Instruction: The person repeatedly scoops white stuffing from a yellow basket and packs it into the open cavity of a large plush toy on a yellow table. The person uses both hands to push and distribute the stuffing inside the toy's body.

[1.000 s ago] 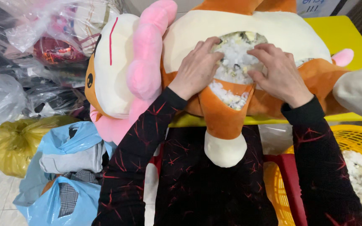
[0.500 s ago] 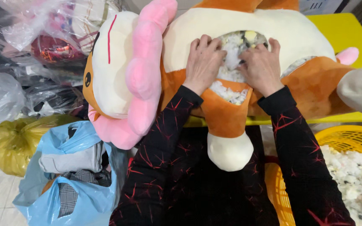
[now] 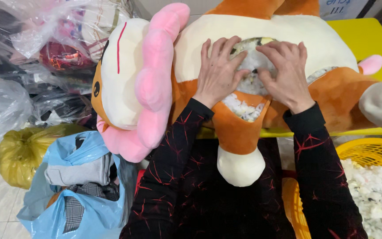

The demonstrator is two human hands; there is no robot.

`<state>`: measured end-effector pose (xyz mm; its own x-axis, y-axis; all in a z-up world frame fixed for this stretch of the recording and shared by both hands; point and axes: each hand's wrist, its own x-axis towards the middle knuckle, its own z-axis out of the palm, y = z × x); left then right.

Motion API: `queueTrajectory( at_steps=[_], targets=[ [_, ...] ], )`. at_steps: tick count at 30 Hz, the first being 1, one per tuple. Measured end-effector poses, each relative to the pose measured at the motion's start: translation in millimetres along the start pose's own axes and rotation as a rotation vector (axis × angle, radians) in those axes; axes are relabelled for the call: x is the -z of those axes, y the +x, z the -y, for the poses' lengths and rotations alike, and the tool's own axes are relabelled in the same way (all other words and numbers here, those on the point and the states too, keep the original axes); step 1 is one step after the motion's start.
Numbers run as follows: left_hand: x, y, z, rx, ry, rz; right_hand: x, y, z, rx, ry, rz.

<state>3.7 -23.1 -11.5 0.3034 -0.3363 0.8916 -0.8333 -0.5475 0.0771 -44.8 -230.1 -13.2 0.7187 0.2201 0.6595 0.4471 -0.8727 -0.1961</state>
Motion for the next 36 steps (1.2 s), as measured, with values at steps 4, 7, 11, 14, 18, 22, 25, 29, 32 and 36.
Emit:
queueTrajectory(
  at_steps=[4, 7, 11, 14, 18, 22, 25, 29, 32, 36],
  targets=[
    [-13, -1, 3, 0.069, 0.159, 0.254, -19, 9, -6, 0.156, -0.177, 0.021],
    [-26, -6, 12, 0.098, 0.272, 0.357, -36, 7, -22, -0.019, -0.240, 0.158],
    [-31, -10, 21, 0.247, 0.070, 0.165, -42, -3, -37, -0.065, -0.233, -0.048],
    [-27, -11, 18, 0.330, -0.014, 0.060, -39, -8, -30, -0.070, -0.269, -0.112],
    [-11, -8, 10, 0.365, -0.151, 0.068, -19, -3, -12, -0.103, -0.032, -0.079],
    [-2, -5, 6, 0.228, -0.103, 0.061, -3, 5, -5, -0.051, 0.065, -0.130],
    [-6, -8, 4, 0.128, -0.012, 0.119, -12, 5, -9, 0.142, -0.165, -0.080],
    [-21, -7, 6, 0.144, 0.134, 0.254, -39, 6, -27, 0.057, -0.300, 0.084],
    [-33, -13, 12, 0.220, 0.233, 0.352, -51, -2, -47, 0.002, -0.328, 0.107],
    [-35, -13, 24, 0.278, 0.209, 0.242, -47, -4, -63, -0.058, -0.341, 0.023]
  ],
)
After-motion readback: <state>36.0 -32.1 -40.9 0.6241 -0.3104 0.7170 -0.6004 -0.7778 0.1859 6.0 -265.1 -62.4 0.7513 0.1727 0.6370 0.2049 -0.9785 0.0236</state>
